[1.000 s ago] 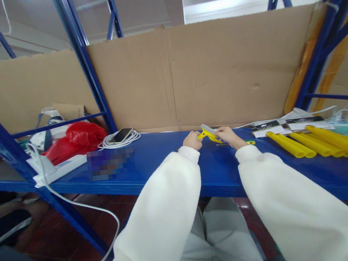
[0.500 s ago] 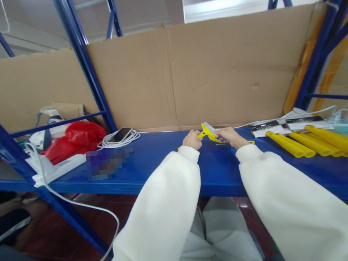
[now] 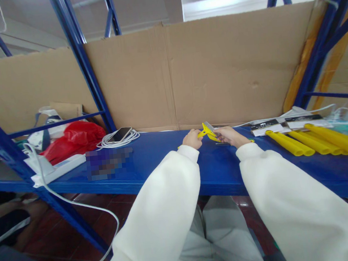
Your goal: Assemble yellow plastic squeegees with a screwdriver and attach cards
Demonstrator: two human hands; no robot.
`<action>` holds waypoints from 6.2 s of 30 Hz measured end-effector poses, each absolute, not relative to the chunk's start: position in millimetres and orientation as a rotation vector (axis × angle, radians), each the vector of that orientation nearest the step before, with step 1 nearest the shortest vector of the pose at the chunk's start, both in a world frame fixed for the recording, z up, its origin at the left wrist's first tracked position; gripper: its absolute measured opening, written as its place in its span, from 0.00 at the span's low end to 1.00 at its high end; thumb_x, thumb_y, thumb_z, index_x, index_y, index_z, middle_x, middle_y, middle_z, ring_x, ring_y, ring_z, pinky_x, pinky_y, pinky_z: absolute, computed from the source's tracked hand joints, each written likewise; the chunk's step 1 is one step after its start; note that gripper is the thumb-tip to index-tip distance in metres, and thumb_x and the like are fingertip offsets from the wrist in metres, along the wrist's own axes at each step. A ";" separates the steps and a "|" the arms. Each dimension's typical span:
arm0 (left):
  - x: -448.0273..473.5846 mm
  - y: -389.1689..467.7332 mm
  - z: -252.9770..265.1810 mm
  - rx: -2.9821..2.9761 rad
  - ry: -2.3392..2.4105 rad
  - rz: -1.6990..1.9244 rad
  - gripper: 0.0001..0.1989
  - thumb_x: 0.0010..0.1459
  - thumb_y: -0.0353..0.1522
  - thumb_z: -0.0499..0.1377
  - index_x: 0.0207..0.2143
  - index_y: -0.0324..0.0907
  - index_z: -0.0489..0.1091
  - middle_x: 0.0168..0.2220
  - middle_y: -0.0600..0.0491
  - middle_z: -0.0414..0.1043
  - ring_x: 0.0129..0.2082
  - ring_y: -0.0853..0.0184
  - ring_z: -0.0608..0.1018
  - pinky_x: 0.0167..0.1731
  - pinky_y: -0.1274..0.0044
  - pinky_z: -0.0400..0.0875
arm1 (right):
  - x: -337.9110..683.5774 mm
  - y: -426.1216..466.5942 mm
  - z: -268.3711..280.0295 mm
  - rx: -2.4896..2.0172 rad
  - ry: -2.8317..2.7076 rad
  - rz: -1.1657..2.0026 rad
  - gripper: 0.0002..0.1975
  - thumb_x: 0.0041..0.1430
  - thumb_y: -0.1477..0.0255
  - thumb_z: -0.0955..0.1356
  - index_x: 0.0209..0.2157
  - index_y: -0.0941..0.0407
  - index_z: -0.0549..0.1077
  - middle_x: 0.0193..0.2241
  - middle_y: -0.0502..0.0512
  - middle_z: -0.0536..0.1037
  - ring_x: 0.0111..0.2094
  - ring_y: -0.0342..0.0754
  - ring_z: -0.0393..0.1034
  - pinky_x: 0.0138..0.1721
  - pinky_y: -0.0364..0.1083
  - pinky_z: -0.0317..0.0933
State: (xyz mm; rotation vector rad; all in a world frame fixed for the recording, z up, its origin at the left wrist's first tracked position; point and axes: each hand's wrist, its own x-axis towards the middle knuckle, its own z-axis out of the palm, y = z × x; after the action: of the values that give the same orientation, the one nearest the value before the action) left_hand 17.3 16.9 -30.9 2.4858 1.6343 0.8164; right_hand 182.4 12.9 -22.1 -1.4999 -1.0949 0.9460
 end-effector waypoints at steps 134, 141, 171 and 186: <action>20.3 4.4 -27.3 2.927 1.504 0.553 0.28 0.64 0.23 0.50 0.64 0.51 0.64 0.51 0.46 0.68 0.52 0.62 0.73 0.51 0.74 0.69 | 190.8 19.7 -31.9 -1.373 -1.366 1.046 0.12 0.58 0.74 0.71 0.21 0.58 0.71 0.11 0.48 0.65 0.14 0.38 0.55 0.14 0.39 0.51; 20.8 8.7 -29.0 2.948 1.486 0.544 0.27 0.64 0.24 0.51 0.63 0.52 0.66 0.50 0.46 0.67 0.52 0.62 0.73 0.50 0.74 0.69 | 197.0 19.4 -33.2 -1.457 -1.544 0.971 0.13 0.58 0.71 0.72 0.21 0.57 0.71 0.11 0.47 0.65 0.13 0.38 0.57 0.15 0.38 0.52; 18.8 10.4 -28.6 2.959 1.458 0.521 0.26 0.65 0.24 0.51 0.62 0.53 0.68 0.49 0.47 0.69 0.50 0.62 0.74 0.49 0.74 0.69 | 197.6 13.4 -29.1 -1.451 -1.606 1.006 0.17 0.59 0.76 0.68 0.16 0.57 0.66 0.09 0.46 0.62 0.12 0.38 0.54 0.16 0.39 0.49; 18.4 12.2 -29.5 2.974 1.435 0.461 0.26 0.65 0.25 0.51 0.62 0.52 0.67 0.52 0.48 0.69 0.51 0.62 0.74 0.49 0.74 0.69 | 199.2 10.8 -26.0 -1.564 -1.704 0.998 0.15 0.59 0.74 0.68 0.18 0.57 0.68 0.09 0.46 0.63 0.12 0.37 0.54 0.15 0.38 0.48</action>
State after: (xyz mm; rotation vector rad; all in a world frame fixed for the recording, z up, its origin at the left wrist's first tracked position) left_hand 18.4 12.2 -29.5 2.9741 1.4346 0.4612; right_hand 199.2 10.8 -26.0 -1.5638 -1.7044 0.9984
